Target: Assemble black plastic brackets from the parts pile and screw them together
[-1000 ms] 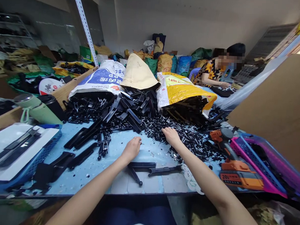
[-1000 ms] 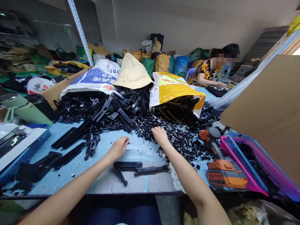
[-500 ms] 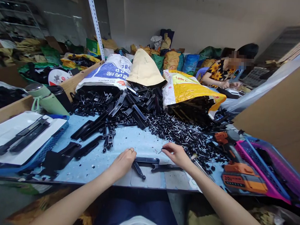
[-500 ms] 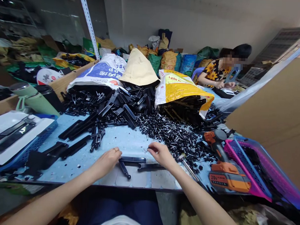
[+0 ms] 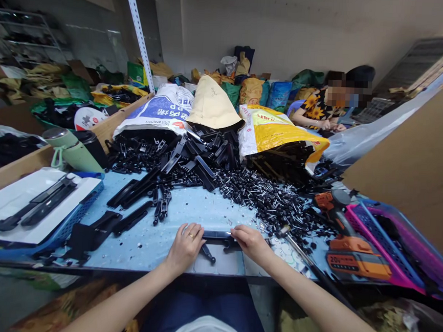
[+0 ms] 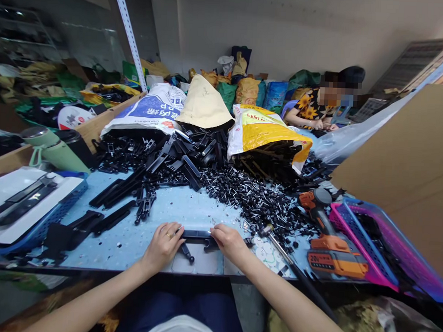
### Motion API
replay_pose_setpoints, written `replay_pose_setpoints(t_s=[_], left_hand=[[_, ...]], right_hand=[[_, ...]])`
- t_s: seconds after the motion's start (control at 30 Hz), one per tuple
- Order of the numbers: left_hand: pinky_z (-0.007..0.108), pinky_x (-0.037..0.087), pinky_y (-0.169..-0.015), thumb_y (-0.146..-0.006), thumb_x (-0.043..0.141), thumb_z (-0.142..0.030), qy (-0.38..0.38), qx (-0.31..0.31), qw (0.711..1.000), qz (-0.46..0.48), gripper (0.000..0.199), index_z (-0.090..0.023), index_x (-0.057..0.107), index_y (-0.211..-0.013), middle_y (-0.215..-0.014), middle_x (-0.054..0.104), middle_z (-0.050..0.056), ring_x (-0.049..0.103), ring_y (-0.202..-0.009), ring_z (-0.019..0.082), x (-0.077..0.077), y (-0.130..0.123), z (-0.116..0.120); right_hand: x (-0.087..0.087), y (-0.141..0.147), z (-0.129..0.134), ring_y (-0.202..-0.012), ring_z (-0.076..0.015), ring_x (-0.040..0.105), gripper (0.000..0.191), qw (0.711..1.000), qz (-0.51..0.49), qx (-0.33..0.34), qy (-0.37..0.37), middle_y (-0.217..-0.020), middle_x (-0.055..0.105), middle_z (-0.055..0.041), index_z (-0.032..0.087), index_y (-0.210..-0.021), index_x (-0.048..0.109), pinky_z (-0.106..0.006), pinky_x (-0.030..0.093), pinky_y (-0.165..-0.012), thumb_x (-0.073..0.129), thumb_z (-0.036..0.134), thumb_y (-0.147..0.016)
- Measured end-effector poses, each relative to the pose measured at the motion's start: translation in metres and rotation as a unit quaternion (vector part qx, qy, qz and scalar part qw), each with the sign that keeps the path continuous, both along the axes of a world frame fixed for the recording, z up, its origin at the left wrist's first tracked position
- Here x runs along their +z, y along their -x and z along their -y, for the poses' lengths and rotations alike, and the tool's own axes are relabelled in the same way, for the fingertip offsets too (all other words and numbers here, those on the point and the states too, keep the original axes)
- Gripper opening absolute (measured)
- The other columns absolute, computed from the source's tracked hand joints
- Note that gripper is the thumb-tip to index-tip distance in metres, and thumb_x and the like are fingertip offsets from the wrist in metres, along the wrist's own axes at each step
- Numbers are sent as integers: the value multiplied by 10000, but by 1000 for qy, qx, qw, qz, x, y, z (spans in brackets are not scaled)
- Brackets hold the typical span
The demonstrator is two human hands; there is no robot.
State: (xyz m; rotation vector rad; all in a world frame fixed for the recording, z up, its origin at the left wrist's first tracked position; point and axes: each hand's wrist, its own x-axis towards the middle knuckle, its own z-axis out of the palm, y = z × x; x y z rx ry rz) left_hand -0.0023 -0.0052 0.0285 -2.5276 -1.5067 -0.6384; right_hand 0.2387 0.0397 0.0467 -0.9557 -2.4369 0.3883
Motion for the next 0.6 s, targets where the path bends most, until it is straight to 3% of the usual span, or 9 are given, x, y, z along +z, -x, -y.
replay_pose_setpoints(t_s=[0.1,0.17,0.27,0.4,0.53,0.6], left_hand=[[432,277,-973,-860,405,-241,30,-65,997,-15,323,-147,462,-1163,-1170,524,116,408,-1150,243,4,-18,-1],[423,298,-950,-813,486,-367,76,-96,992,-15,459,-142,414,-1207,-1183,505,125,417,-1124,256,7,-34,-5],[399,383,-820,-694,591,-493,150,-58,987,8,610,-144,435,-1169,-1052,557,116,484,-974,264,8,-56,-13],[378,381,-771,-713,600,-408,165,-14,985,41,429,-168,487,-1050,-959,567,77,477,-927,249,2,-66,-16],[380,364,-799,-697,603,-418,162,-23,985,52,408,-172,495,-1004,-977,550,74,465,-935,243,0,-64,-15],[377,367,-795,-691,600,-426,168,-21,984,57,400,-176,502,-988,-959,552,68,467,-925,241,2,-63,-14]], right_hand=[[-9,-7,2,-875,-149,569,234,999,-35,5,-13,-961,600,-77,216,-1039,562,-271,471,-749,383,236,-891],[-15,-14,4,-949,-168,553,291,999,-24,16,-14,-1043,578,-88,228,-1141,511,-298,471,-787,450,288,-862],[-28,-23,7,-936,-194,558,486,1000,9,7,-5,-1050,576,-102,227,-1263,403,-322,479,-766,529,349,-810],[-42,-29,6,-792,-194,571,501,999,28,-22,-26,-879,610,-81,214,-1288,366,-328,471,-682,500,362,-828],[-39,-32,-6,-754,-186,543,445,990,95,80,-64,-827,598,-70,213,-1254,414,-301,440,-636,464,382,-845],[-33,-33,-11,-760,-185,529,436,986,113,101,-69,-824,591,-72,207,-1255,413,-294,427,-630,441,382,-857]])
